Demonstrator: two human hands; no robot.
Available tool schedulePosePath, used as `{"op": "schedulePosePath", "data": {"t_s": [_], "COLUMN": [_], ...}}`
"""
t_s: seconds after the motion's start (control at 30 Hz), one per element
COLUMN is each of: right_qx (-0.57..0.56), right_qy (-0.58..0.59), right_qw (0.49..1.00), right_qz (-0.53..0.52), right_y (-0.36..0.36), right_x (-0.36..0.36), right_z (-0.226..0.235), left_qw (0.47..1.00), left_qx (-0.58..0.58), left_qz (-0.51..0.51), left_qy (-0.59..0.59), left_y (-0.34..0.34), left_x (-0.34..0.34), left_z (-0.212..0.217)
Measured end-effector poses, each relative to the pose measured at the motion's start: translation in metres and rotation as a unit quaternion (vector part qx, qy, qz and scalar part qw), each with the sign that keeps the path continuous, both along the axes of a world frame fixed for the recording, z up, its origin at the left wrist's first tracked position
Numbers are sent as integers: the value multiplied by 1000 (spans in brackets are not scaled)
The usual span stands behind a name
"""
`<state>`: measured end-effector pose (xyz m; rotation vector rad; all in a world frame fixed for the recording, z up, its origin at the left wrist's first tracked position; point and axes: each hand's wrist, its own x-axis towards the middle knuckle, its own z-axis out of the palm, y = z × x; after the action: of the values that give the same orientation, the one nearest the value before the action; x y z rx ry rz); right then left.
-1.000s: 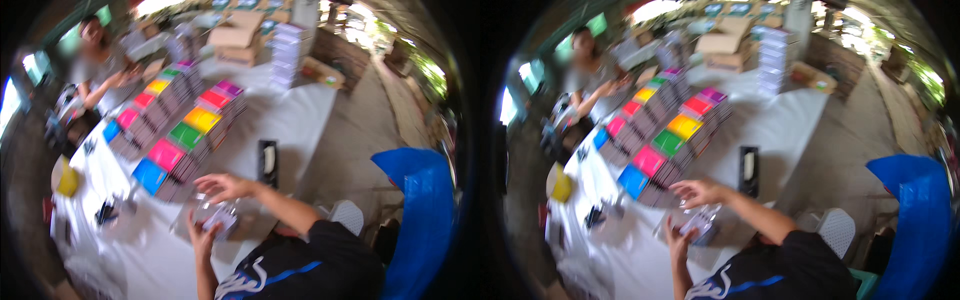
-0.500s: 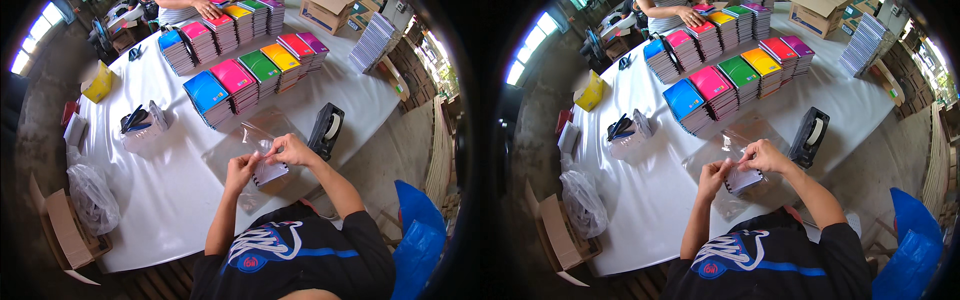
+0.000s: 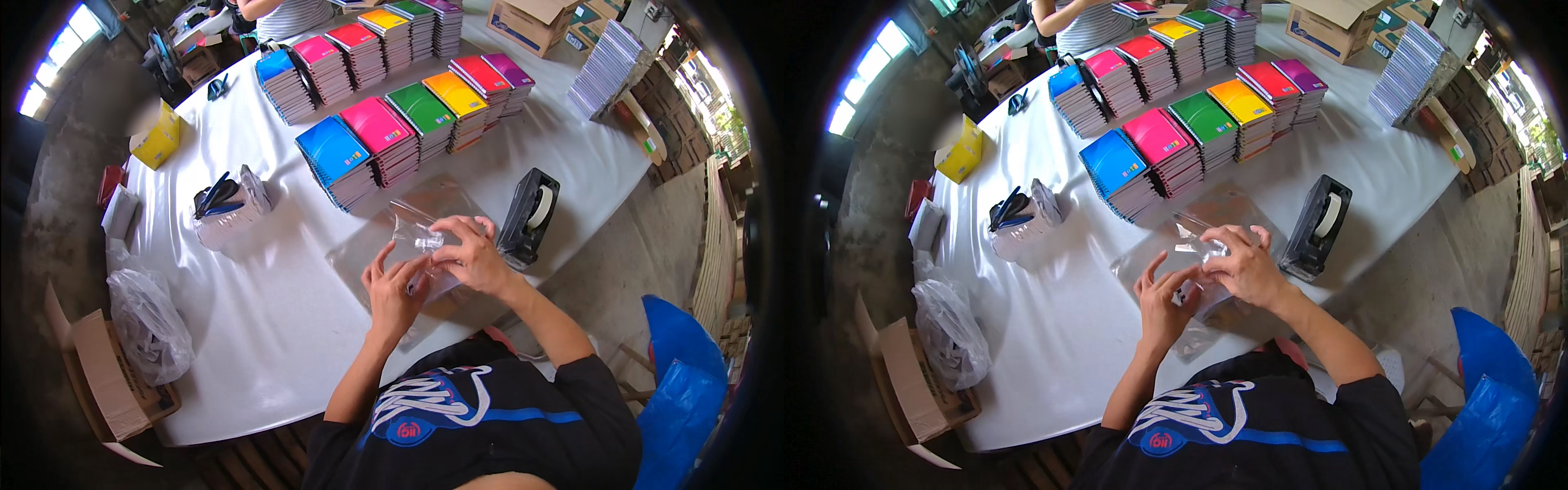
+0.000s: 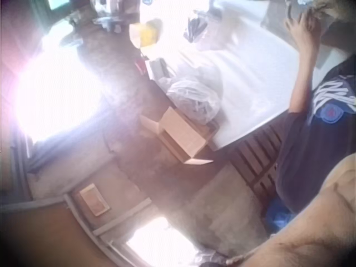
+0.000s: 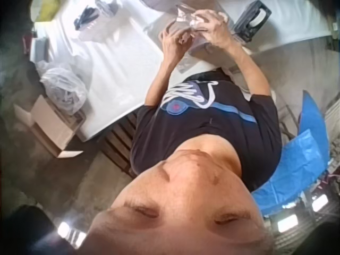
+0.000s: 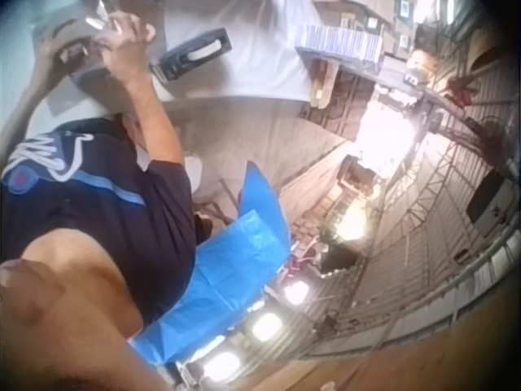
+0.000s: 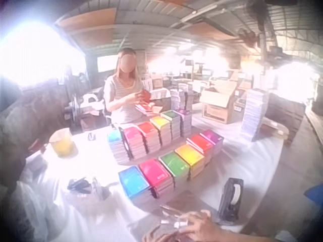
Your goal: The person sorts colorful spiral notebooks into stacks by color and places the stacks into clear plastic bags, sealing them with adhesive tape.
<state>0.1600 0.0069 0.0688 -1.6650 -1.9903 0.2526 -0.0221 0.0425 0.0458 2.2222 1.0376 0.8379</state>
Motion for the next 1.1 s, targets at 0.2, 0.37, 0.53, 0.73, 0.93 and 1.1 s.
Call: {"op": "schedulePosePath", "data": {"t_s": [0.2,0.37,0.53,0.73,0.93,1.1], "right_qx": [32,-4,27,-73,17,-8], "right_qy": [-167,-148,170,527,717,681], "right_qw": [985,988,885,685,494,566], "right_qz": [8,32,-433,-497,-492,-465], "right_y": [-14,-44,-75,-71,-62,-88], "right_x": [-16,-21,66,96,74,36], "right_z": [13,24,-16,-75,-53,-36], "left_qw": [995,981,980,975,977,980], "left_qx": [-7,168,184,193,186,166], "left_qz": [-47,-47,-70,-108,-107,-108], "left_qy": [88,83,34,-9,-16,-29], "left_y": [-17,-24,-24,-14,-9,-10], "left_x": [-11,-12,-8,-7,-9,-10], "left_z": [0,-21,-26,-24,-24,-23]}}
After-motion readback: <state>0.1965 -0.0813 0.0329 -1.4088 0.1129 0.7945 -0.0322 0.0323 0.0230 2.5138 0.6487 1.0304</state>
